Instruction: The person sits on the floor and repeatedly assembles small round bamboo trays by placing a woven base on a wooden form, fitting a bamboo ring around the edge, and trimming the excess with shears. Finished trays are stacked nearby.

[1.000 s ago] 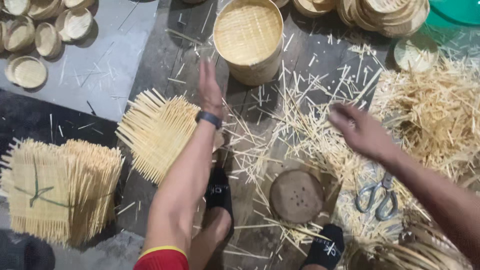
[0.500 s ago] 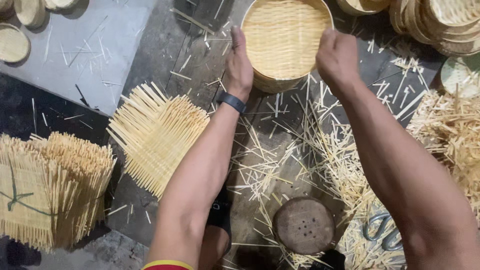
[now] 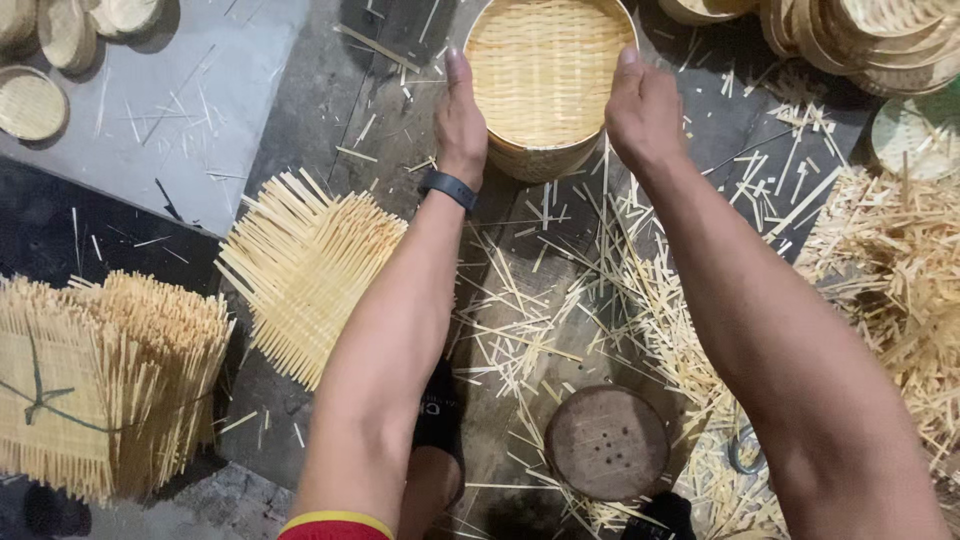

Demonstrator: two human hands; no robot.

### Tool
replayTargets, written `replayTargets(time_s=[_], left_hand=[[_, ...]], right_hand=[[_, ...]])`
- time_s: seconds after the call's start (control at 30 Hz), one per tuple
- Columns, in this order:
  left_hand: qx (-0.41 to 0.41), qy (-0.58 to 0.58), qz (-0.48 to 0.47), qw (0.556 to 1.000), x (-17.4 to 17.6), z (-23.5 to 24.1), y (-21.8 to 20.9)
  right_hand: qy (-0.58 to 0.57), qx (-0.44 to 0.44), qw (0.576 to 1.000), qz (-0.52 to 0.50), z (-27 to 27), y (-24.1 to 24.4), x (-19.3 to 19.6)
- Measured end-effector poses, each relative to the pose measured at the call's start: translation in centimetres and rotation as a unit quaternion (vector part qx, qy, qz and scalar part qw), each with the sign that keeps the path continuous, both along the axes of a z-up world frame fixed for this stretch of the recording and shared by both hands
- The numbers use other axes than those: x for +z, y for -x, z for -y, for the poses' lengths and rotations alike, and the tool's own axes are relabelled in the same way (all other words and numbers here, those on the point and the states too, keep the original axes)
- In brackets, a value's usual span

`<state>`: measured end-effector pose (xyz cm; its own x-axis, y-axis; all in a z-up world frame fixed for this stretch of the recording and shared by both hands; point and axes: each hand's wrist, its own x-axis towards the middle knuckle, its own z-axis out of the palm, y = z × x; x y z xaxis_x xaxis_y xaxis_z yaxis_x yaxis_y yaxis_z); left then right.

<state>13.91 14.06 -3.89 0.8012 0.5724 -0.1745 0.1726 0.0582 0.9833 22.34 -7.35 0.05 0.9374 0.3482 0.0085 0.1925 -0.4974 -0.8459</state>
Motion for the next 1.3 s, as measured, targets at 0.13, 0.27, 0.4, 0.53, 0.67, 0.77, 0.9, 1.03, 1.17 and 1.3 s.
replayTargets(time_s=[0.13, 0.27, 0.4, 0.53, 0.67, 0.77, 0.9, 1.03, 1.17, 1.3], left_hand=[[-0.018, 0.006, 0.009, 1.000, 0.7, -1.5, 0.6], [-0.012, -0.091, -0.249, 0.964, 2.6, -3.5, 5.5], [-0.210, -0.493, -0.109, 0.837, 3.5, -3.9, 17.6], [-0.222, -0.493, -0.426, 0.725, 3.0, -4.1, 26.3], [-0.235, -0.461, -0.410, 0.751, 2.4, -5.5, 31.1], [-0.229, -0.412, -0.364, 0.803, 3.0, -6.3, 32.0], [-0.098, -0.440, -0.308, 0.838, 6.5, -7.0, 31.3], [-0.125, -0.645, -0.076, 0.750, 10.6, -2.5, 29.8], [-0.196, -0.624, 0.131, 0.745, 11.2, 11.5, 30.8], [-0.358, -0.482, 0.237, 0.764, 9.1, 22.2, 35.3]], right_hand=[[-0.040, -0.003, 0.996, -0.078, 1.5, 0.5, 2.4], [0.119, -0.004, 0.993, -0.010, 7.0, 4.2, 9.0], [0.305, 0.070, 0.950, -0.005, 17.6, 13.9, 16.5], [0.479, 0.001, 0.826, -0.299, 25.8, 27.1, 19.6], [0.465, 0.129, 0.822, -0.303, 30.7, 37.5, 18.8], [0.432, 0.129, 0.823, -0.346, 33.2, 40.8, 16.6], [0.329, 0.063, 0.870, -0.361, 34.4, 41.5, 13.5], [0.220, 0.004, 0.899, -0.378, 33.2, 40.1, 10.3], [0.034, -0.070, 0.920, -0.385, 30.9, 38.9, 5.7], [-0.280, -0.173, 0.820, -0.469, 28.9, 38.3, 0.4]])
